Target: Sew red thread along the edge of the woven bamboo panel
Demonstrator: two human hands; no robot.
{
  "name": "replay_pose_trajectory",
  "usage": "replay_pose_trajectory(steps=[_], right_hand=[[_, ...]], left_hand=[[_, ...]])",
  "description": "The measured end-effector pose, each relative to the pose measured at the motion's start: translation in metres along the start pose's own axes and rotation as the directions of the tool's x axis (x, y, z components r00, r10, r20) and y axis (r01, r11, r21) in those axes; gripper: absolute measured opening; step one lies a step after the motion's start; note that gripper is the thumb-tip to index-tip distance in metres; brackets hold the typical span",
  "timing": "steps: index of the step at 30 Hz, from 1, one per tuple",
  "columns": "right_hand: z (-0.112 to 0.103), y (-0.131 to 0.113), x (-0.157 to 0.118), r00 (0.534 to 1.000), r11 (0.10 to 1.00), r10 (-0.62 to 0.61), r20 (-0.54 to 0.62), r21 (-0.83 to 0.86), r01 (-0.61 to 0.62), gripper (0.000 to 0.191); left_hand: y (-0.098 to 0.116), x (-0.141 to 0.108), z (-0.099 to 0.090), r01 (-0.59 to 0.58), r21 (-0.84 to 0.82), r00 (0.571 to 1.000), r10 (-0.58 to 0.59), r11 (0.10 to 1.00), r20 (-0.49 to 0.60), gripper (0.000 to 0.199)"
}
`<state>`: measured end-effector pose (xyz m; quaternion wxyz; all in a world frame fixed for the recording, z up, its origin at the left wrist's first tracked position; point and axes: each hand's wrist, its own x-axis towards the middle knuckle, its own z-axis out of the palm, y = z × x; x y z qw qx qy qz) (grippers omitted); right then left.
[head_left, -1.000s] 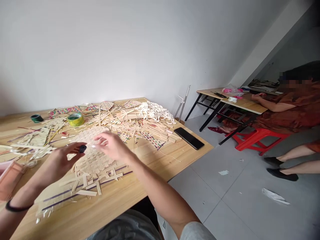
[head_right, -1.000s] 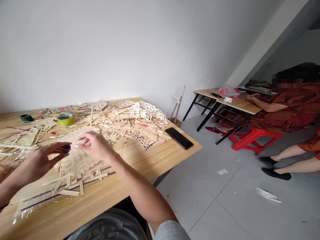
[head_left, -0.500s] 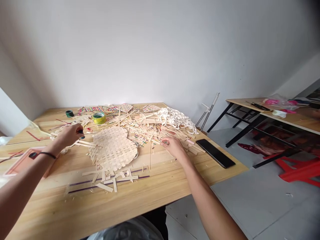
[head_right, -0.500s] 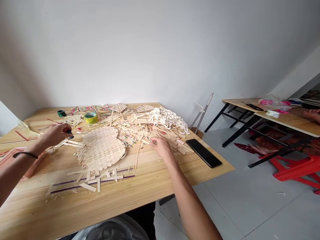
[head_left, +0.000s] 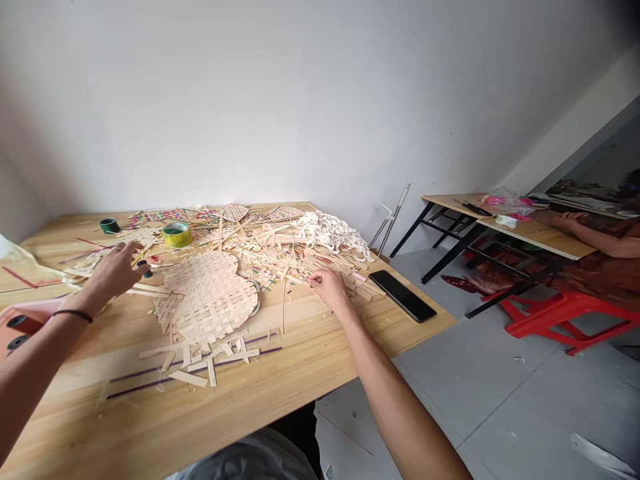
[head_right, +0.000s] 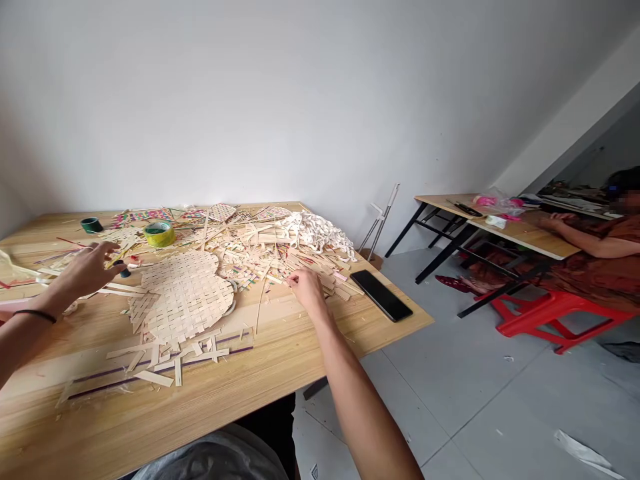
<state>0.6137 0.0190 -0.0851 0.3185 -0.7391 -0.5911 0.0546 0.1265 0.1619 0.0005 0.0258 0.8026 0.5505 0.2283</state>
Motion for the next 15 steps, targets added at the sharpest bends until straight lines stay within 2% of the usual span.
replay_pose_trajectory(steps=[2, 4, 6, 8, 11, 13, 15], right_hand=[[0.002, -0.001, -0.001, 1.000, 1.000, 0.008, 0.000, -0.012, -0.008, 0.014], [0.004, -0.002, -0.002, 1.000, 1.000, 0.009, -0.006, -0.026, -0.009, 0.015], [0.003, -0.005, -0.002, 1.000, 1.000, 0.003, -0.014, -0.029, -0.004, 0.015], [-0.001, -0.009, -0.003, 1.000, 1.000, -0.004, -0.027, -0.017, 0.004, 0.016], [-0.011, -0.023, -0.005, 0.999, 0.999, -0.037, -0.023, 0.038, 0.038, 0.018], [-0.016, -0.042, -0.009, 0.994, 0.990, -0.101, 0.034, 0.102, 0.098, 0.016], [-0.017, -0.071, -0.015, 0.967, 0.954, -0.216, 0.136, 0.239, 0.180, 0.014]], left_hand=[[0.011, -0.009, -0.004, 0.045, 0.099, 0.999, -0.042, 0.994, -0.033, 0.054], [0.025, -0.021, -0.008, 0.001, 0.144, 0.999, 0.005, 0.990, -0.040, 0.054], [0.038, -0.035, -0.009, -0.042, 0.113, 0.997, 0.049, 0.993, -0.062, 0.050], [0.050, -0.049, -0.009, -0.089, 0.010, 0.995, 0.089, 0.996, -0.048, 0.049], [0.068, -0.066, -0.007, -0.082, -0.186, 0.996, 0.074, 0.979, -0.048, 0.049], [0.081, -0.074, -0.005, -0.077, -0.309, 0.997, 0.078, 0.948, -0.010, 0.049], [0.095, -0.080, -0.003, -0.087, -0.425, 0.993, 0.110, 0.901, 0.031, 0.051]])
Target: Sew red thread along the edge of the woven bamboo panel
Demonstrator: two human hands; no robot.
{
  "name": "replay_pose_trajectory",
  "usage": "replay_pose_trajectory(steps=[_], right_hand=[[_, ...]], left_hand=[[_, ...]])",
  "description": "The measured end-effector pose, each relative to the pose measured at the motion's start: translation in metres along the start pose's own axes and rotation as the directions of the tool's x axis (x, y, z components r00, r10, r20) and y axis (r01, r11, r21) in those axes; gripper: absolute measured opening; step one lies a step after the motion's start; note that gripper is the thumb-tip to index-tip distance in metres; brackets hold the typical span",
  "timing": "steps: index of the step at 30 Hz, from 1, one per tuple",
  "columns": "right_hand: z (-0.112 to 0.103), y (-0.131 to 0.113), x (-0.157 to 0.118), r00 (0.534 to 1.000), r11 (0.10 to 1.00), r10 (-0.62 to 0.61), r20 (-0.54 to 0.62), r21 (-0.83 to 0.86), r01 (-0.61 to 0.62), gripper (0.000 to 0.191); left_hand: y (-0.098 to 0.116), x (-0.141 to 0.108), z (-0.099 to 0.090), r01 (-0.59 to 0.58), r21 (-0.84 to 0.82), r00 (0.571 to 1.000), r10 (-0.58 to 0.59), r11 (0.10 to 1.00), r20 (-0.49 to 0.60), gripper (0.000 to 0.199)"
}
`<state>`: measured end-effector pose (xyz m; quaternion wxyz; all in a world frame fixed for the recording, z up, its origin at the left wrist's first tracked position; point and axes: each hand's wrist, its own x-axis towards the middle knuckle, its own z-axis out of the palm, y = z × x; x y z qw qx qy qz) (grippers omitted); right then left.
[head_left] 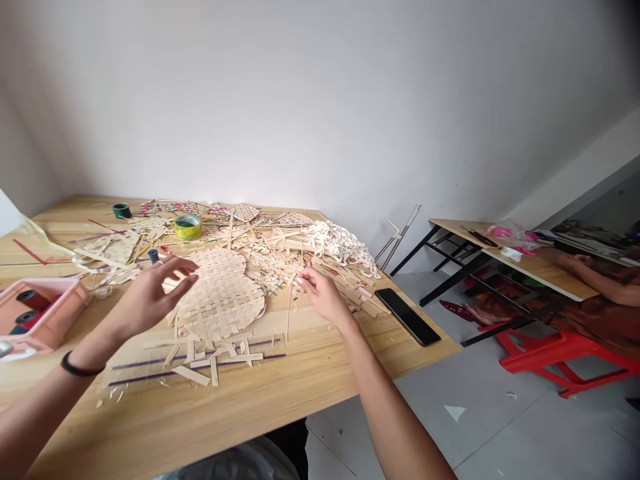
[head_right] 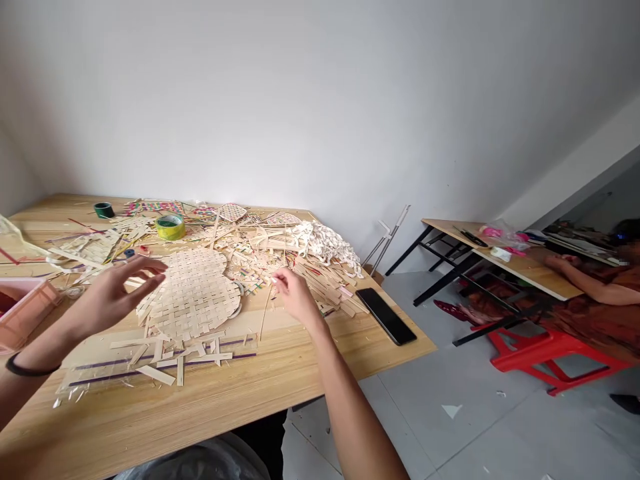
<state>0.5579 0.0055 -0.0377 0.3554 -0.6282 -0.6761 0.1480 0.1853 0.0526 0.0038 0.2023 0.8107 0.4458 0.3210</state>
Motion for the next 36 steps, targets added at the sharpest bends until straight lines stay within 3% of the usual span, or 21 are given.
replay_pose_trajectory(steps=[3, 7, 10, 16, 22, 31, 36], right_hand=[[0.017, -0.052, 0.003, 0.968, 0.941, -0.188, 0.169, 0.313, 0.128, 0.012], [0.045, -0.111, 0.012, 0.913, 0.883, -0.313, 0.263, 0.436, 0.177, 0.003], [0.064, -0.131, 0.020, 0.891, 0.837, -0.357, 0.282, 0.520, 0.171, 0.010], [0.090, -0.115, 0.022, 0.897, 0.729, -0.330, 0.293, 0.683, 0.045, 0.009], [0.095, -0.090, 0.026, 0.896, 0.682, -0.303, 0.323, 0.730, -0.032, 0.021], [0.101, -0.087, 0.027, 0.903, 0.756, -0.326, 0.281, 0.651, 0.071, 0.025], [0.098, -0.091, 0.025, 0.888, 0.800, -0.353, 0.294, 0.587, 0.123, 0.017]], left_hand=[[0.016, -0.005, 0.010, -0.020, -0.123, 0.997, 0.030, 0.992, 0.075, 0.050], [0.025, -0.012, 0.016, -0.043, -0.235, 0.992, 0.068, 0.971, 0.102, 0.046], [0.020, -0.016, 0.015, 0.005, -0.258, 0.992, 0.027, 0.966, 0.119, 0.041], [0.005, -0.021, 0.019, 0.005, -0.275, 0.997, 0.016, 0.961, 0.073, 0.035], [0.000, -0.023, 0.027, -0.002, -0.263, 0.997, 0.023, 0.965, 0.075, 0.032], [-0.001, -0.024, 0.029, 0.009, -0.270, 0.997, 0.013, 0.963, 0.079, 0.033], [-0.001, -0.025, 0.029, 0.035, -0.267, 0.995, -0.008, 0.963, 0.100, 0.033]])
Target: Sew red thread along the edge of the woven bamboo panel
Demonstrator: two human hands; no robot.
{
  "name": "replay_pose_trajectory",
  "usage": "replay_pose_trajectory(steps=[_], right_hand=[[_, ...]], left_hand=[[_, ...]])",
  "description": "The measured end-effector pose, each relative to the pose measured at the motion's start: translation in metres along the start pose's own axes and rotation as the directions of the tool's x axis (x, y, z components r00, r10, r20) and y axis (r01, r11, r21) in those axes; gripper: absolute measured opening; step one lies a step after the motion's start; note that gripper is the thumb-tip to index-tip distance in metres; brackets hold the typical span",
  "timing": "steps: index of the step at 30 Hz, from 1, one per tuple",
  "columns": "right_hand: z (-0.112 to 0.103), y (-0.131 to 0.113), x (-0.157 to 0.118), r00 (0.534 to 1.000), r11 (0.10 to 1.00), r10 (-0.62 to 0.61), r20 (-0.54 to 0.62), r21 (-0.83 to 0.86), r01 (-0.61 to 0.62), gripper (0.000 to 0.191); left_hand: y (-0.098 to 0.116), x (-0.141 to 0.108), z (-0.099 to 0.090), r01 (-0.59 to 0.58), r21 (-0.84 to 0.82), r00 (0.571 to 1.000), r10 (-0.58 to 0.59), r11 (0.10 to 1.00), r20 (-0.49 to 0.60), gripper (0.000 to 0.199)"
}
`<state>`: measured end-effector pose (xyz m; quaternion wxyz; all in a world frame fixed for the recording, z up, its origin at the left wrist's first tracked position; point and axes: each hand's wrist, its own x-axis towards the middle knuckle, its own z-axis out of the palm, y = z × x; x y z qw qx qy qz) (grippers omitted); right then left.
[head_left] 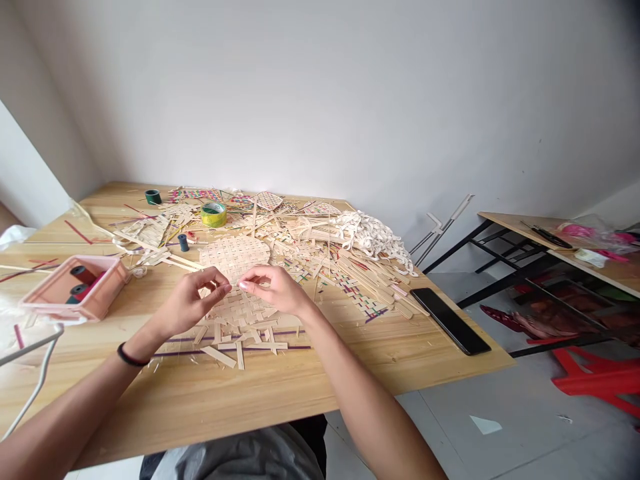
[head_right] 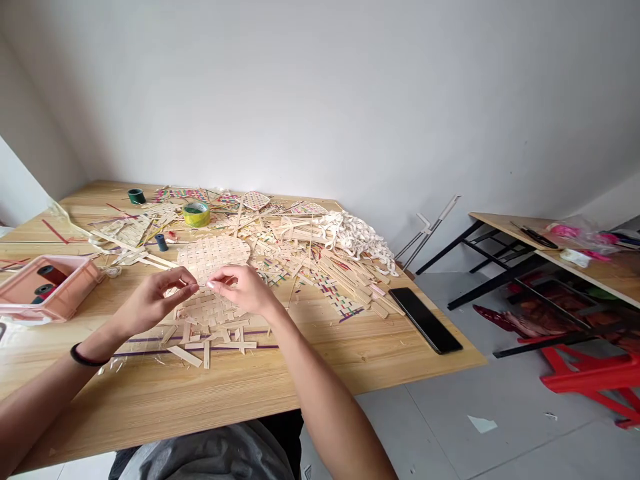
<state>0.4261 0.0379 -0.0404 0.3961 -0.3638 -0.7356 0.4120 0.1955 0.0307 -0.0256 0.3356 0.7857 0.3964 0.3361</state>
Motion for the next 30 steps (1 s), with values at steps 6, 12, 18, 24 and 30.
replay_pose_trajectory(steps=[6, 12, 18, 24, 30], right_hand=[[0.0004, -0.0023, -0.0006, 0.999, 0.999, 0.027, 0.027, -0.045, -0.026, 0.012], [0.0017, -0.0037, -0.0011, 0.998, 0.999, 0.046, 0.049, -0.020, -0.045, 0.014], [0.0009, -0.0041, -0.0012, 0.998, 0.999, 0.039, 0.057, 0.012, -0.040, 0.017], [-0.0026, -0.0038, -0.0006, 0.996, 0.998, 0.056, 0.067, 0.021, -0.058, 0.016], [-0.0040, -0.0020, 0.0005, 0.994, 0.996, 0.076, 0.079, 0.044, -0.080, 0.019]], left_hand=[[-0.0002, -0.0009, 0.0008, 0.013, 0.004, 0.999, -0.014, 1.000, 0.030, 0.034], [0.0001, -0.0022, 0.0003, -0.026, 0.020, 0.998, 0.024, 0.999, 0.066, 0.034], [0.0012, -0.0033, -0.0004, -0.045, 0.010, 0.996, 0.044, 0.999, 0.080, 0.034], [0.0024, -0.0030, -0.0004, -0.058, 0.020, 0.995, 0.057, 0.998, 0.078, 0.033], [0.0017, -0.0020, -0.0005, -0.055, 0.035, 0.996, 0.053, 0.998, 0.067, 0.033]])
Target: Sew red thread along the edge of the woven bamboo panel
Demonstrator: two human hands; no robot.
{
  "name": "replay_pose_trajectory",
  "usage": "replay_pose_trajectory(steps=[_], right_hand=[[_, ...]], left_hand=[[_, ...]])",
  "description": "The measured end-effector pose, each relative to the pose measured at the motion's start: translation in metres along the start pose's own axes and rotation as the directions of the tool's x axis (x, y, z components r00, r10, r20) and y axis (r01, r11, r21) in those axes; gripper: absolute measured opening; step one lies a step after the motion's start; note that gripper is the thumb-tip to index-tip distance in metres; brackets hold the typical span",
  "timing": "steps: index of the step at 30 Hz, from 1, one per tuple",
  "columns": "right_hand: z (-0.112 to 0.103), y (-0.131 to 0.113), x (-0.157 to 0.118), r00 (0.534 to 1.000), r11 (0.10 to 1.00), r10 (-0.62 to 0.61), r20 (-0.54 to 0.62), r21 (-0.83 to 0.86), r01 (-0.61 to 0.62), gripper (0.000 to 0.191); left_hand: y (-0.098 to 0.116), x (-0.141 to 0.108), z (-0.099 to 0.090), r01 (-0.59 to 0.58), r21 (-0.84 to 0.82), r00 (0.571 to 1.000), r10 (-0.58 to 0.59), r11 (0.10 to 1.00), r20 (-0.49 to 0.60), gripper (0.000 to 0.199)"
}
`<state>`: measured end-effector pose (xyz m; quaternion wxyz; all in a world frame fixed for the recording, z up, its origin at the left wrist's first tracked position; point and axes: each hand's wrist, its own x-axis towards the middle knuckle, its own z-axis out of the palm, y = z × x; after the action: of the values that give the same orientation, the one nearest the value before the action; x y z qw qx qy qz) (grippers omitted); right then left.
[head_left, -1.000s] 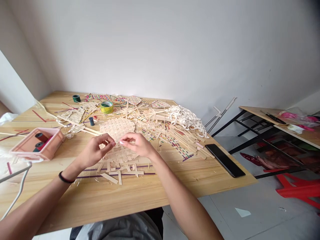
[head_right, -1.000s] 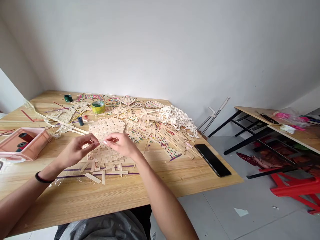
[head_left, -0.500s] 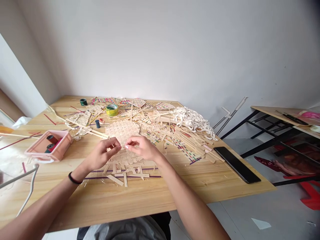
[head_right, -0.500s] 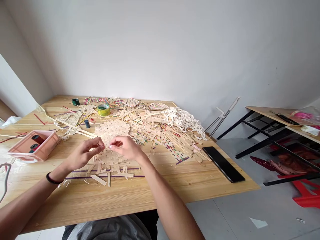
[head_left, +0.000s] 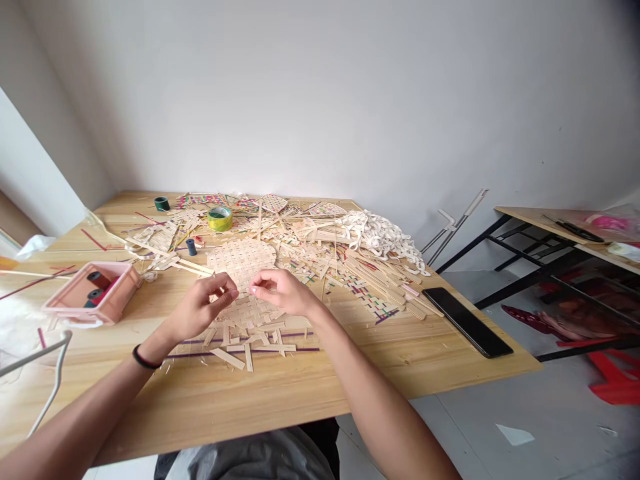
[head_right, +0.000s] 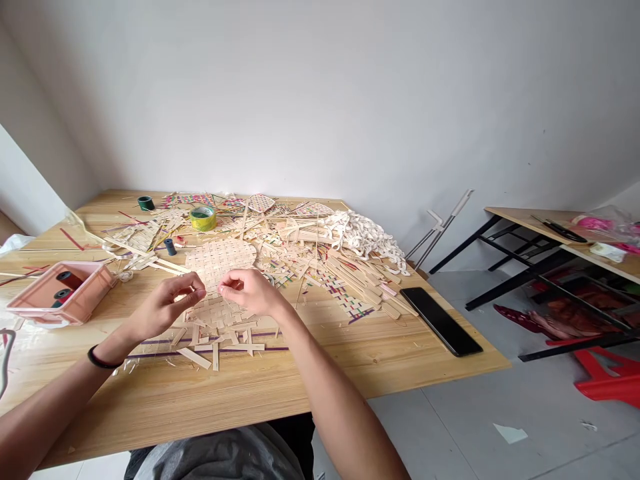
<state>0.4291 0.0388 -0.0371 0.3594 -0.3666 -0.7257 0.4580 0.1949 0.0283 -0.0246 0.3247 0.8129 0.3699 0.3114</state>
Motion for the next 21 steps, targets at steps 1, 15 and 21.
replay_pose_trajectory(steps=[1, 15, 21], right_hand=[[0.000, 0.000, 0.000, 1.000, 1.000, -0.011, -0.011, -0.003, 0.011, 0.019], [-0.004, -0.001, 0.000, 0.999, 0.999, -0.030, 0.020, -0.032, 0.031, 0.020], [-0.030, 0.000, -0.005, 0.999, 0.999, 0.013, 0.051, 0.034, -0.015, 0.029]], left_hand=[[0.000, 0.000, 0.000, 0.000, -0.001, 1.000, 0.000, 1.000, -0.001, 0.034], [0.007, 0.001, 0.000, 0.030, -0.001, 0.997, -0.031, 1.000, -0.069, 0.036], [0.009, 0.001, -0.004, 0.079, -0.010, 0.978, -0.080, 0.997, -0.192, 0.036]])
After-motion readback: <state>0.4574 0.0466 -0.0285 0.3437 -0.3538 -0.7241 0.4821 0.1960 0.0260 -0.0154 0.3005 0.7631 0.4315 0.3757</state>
